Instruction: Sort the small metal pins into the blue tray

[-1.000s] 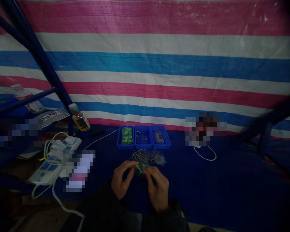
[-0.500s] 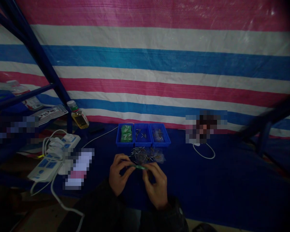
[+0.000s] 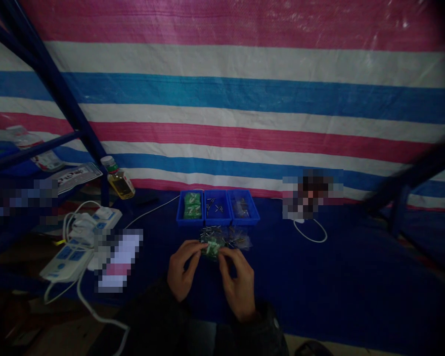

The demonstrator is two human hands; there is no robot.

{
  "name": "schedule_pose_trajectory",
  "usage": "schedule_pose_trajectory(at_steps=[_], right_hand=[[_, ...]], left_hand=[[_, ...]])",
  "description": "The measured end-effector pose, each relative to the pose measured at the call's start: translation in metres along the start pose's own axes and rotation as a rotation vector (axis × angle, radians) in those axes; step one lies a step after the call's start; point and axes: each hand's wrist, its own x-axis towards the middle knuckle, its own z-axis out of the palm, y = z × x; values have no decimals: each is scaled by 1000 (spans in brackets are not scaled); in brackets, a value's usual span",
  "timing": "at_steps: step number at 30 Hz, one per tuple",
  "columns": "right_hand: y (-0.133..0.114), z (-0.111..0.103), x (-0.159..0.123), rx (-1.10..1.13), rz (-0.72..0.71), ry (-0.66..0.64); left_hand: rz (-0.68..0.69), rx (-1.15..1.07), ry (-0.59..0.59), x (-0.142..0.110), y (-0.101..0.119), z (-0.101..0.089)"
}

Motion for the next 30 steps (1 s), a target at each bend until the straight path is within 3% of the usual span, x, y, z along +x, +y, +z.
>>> schedule_pose_trajectory(at_steps=[9, 14, 18, 20, 22, 24, 27, 30], right_hand=[[-6, -5, 2, -15, -34, -10], [-5, -1, -1, -84, 16, -46], [-4, 1, -1, -211, 40, -55], [-1, 2, -1, -277, 20, 14], [3, 3, -3, -330, -32, 104], [7, 5, -5, -335, -112, 136], [9, 8, -7, -283, -209, 68], [10, 9, -6, -263, -207, 47]], left_hand=[[54, 16, 56, 5, -4, -2], [103, 54, 97, 3, 1, 0], [-17, -38, 51, 8, 4, -3], [-108, -61, 117, 23, 2, -12], [-176, -103, 302, 47, -2, -26], [-215, -113, 340, 78, -10, -40], [-186, 67, 224, 120, -28, -49], [-162, 399, 74, 139, -45, -46]])
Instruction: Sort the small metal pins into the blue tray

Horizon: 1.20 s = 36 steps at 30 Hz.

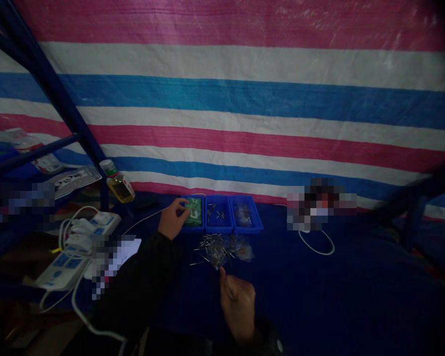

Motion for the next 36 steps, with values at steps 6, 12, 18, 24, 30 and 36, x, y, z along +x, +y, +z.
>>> schedule_pose_trajectory(at_steps=[6, 12, 18, 24, 30, 36], right_hand=[[8, -11, 0, -74, 189, 26], [20, -27, 7, -178, 335, -72], [26, -35, 16, -287, 292, -156], [24, -38, 12, -203, 305, -170], [18, -42, 2, -76, 294, -173], [17, -40, 7, -49, 295, -168]], left_hand=[[158, 187, 31, -1, 4, 8], [278, 297, -273, 2, 4, 19], [287, 314, -307, 3, -2, 22], [316, 317, -243, 5, 11, 13], [417, 220, -232, -40, 27, -2], [356, 285, -448, -103, 2, -7]])
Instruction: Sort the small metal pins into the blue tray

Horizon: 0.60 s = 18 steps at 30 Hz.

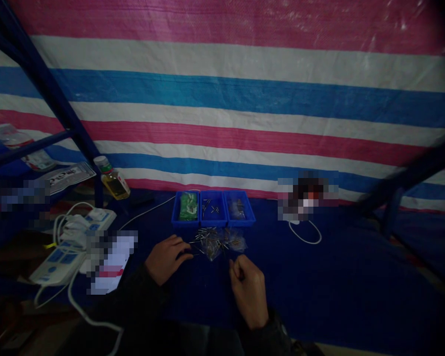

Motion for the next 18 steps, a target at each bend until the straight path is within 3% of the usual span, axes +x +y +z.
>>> schedule_pose_trajectory(at_steps=[6, 12, 18], right_hand=[[-16, 6, 31, -20, -51, -32], [-22, 31, 42, 57, -111, 8], [-15, 39, 32, 81, -195, -39]], left_hand=[[-22, -9, -44, -6, 5, 12], [-130, -16, -13, -4, 17, 13], [-132, -352, 73, 7, 35, 9]])
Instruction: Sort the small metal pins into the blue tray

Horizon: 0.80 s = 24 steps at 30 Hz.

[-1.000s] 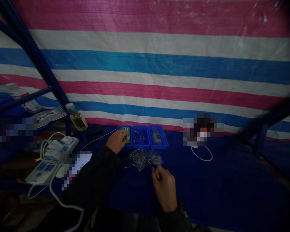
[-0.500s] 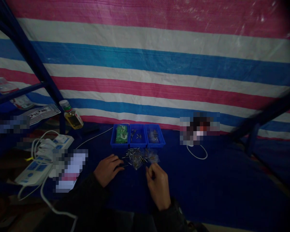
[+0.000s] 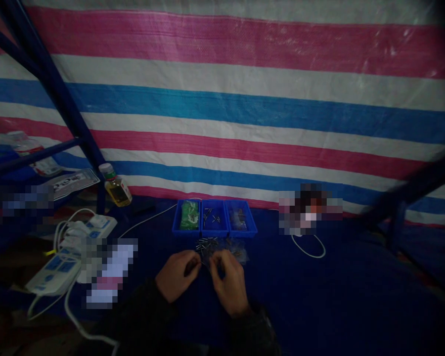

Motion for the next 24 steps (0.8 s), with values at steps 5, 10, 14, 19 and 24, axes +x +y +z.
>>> schedule_pose_trajectory(at_steps=[5, 10, 14, 19, 24], right_hand=[[-3, -6, -1, 19, -81, 4], [-2, -7, -5, 35, -105, -17], [0, -7, -7, 68, -123, -25], [1, -7, -8, 77, -107, 49], [3, -8, -12, 80, -78, 80]], left_hand=[[14, -319, 145, 10, 14, 10], [-3, -424, 258, 7, 11, 24], [-4, -437, 282, 3, 11, 26], [0, -401, 263, 3, 17, 19], [4, -373, 234, 3, 20, 19]])
